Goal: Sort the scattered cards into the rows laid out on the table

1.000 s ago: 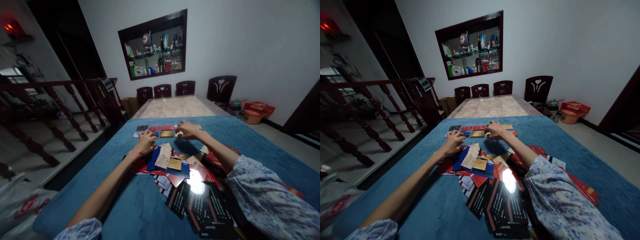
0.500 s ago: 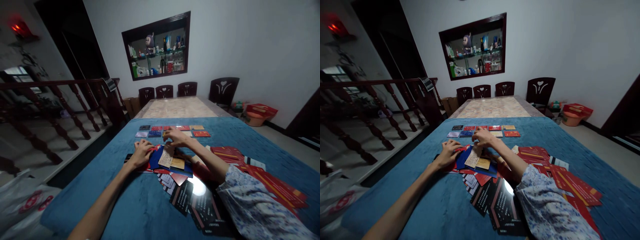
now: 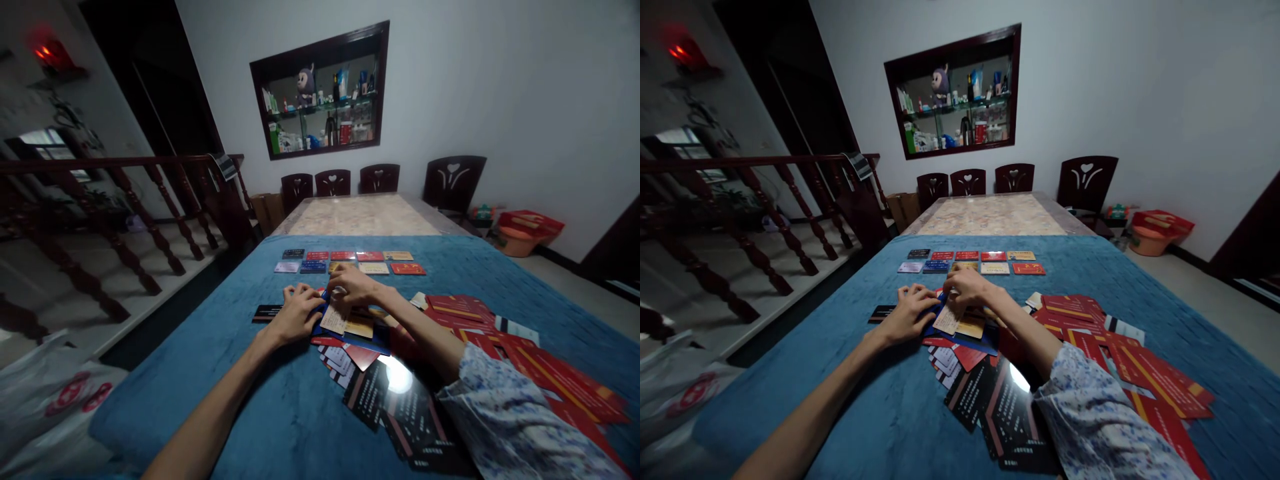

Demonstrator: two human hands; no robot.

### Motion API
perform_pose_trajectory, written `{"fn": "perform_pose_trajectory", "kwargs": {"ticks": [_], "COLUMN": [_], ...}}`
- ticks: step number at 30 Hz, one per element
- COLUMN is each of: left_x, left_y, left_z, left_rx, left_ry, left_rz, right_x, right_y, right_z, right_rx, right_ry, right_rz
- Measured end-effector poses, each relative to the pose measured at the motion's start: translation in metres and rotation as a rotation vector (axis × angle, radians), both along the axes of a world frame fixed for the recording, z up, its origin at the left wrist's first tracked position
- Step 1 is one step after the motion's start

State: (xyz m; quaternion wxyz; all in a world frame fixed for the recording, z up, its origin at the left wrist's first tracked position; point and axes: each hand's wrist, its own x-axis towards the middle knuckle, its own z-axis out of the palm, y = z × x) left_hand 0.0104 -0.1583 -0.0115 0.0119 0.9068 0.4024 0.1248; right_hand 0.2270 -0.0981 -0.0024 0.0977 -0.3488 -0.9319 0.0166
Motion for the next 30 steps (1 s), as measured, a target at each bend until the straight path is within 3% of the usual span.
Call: {"fn": "perform_pose_trajectory", "kwargs": {"ticks": [6,14,22,30], "left_x": [-0.022,-0.037,-0.052,-0.052], "left_y": [0.008,0.013,0.024,0.028], "left_z": [0.002,0.004,0.001,-0.007], "left_rx": [-0.097,-0.193,-0.167,-0.031], "left_ry": [0.091,0.167,0.146,0.123], "left_rz": [0.107,0.154,0.217,0.212], "right_x": [-0.022,-0.042,-0.048,-0.061], "right_y": [-0.001,-0.001,0.002,-0.002], "right_z": [-0.003,-0.009,-0.012,-0.01], "right_rx": [0.001,-0.007,-0.023,-0.055], "right_ry": [-0.018,-0.013,-0.043,-0.072], "right_rz": [0.053,0.09,0.091,0.059]}}
